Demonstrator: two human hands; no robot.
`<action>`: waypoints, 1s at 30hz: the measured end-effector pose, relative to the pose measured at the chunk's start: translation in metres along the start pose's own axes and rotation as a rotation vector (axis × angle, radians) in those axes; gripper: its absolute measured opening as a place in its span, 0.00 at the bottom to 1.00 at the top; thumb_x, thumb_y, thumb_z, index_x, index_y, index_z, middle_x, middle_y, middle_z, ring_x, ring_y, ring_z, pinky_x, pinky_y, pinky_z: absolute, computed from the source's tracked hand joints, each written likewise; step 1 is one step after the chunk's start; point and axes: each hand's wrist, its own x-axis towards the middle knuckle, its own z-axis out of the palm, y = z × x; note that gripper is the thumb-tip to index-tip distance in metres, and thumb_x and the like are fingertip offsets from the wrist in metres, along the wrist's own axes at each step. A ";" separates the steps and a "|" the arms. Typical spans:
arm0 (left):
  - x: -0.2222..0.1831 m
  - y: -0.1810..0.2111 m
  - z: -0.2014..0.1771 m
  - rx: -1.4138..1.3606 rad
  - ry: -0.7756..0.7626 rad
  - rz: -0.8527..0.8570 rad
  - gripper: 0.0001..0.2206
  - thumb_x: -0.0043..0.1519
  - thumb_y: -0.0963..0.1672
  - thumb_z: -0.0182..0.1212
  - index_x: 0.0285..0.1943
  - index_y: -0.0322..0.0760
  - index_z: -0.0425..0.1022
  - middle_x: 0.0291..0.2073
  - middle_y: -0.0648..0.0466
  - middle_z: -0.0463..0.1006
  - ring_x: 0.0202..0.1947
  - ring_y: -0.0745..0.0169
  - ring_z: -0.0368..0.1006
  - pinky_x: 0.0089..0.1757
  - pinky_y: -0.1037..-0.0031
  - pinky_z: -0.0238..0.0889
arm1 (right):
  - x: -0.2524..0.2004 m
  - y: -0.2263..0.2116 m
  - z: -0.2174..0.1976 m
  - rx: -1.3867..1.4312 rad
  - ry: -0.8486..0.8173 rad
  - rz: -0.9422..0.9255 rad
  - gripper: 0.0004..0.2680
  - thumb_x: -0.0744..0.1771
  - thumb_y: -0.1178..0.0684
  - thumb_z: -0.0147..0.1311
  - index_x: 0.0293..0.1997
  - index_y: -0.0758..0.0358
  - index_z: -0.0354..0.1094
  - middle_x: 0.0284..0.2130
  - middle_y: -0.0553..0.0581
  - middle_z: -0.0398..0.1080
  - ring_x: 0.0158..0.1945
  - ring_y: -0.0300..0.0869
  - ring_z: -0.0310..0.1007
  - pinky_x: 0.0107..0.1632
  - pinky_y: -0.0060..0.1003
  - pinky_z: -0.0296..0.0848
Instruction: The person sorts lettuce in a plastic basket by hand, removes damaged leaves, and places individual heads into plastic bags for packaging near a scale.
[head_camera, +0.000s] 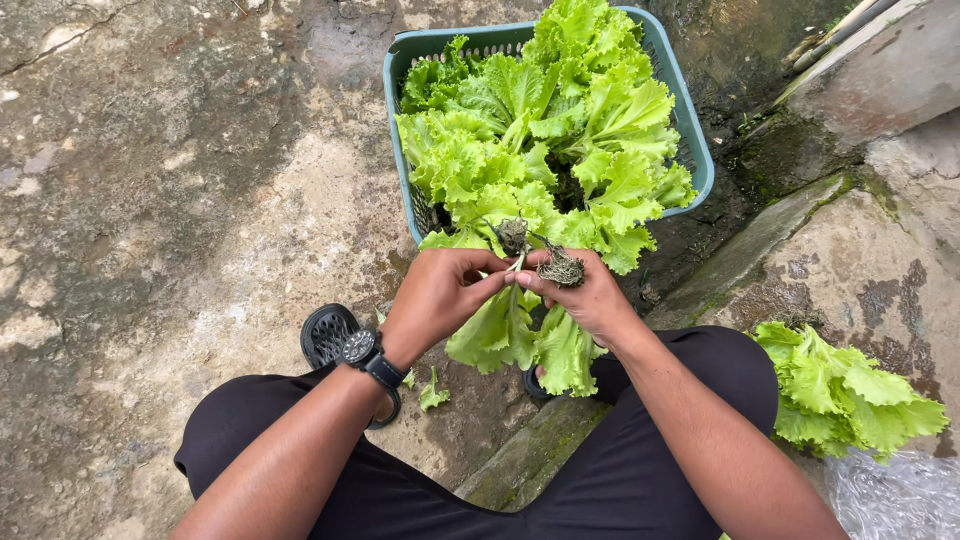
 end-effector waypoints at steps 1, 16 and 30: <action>0.001 -0.006 0.002 0.000 -0.001 0.000 0.06 0.75 0.45 0.77 0.54 0.49 1.00 0.33 0.51 0.98 0.34 0.55 0.93 0.41 0.65 0.82 | 0.003 0.004 0.000 0.001 0.000 0.000 0.14 0.70 0.58 0.84 0.58 0.76 0.86 0.44 0.62 0.86 0.35 0.38 0.81 0.39 0.34 0.85; -0.017 0.004 -0.033 1.096 -0.445 -0.451 0.31 0.82 0.61 0.61 0.85 0.43 0.82 0.77 0.42 0.88 0.86 0.35 0.73 0.82 0.17 0.45 | -0.013 -0.033 -0.003 0.084 0.113 0.134 0.14 0.69 0.52 0.87 0.52 0.68 0.86 0.41 0.59 0.86 0.42 0.41 0.80 0.38 0.34 0.79; -0.014 -0.006 0.011 0.260 -0.014 -0.043 0.07 0.75 0.47 0.71 0.55 0.48 0.93 0.46 0.54 1.00 0.50 0.39 0.95 0.49 0.48 0.86 | -0.003 -0.012 0.017 -0.026 0.022 0.037 0.09 0.68 0.55 0.88 0.40 0.64 0.88 0.28 0.54 0.81 0.31 0.38 0.77 0.36 0.31 0.76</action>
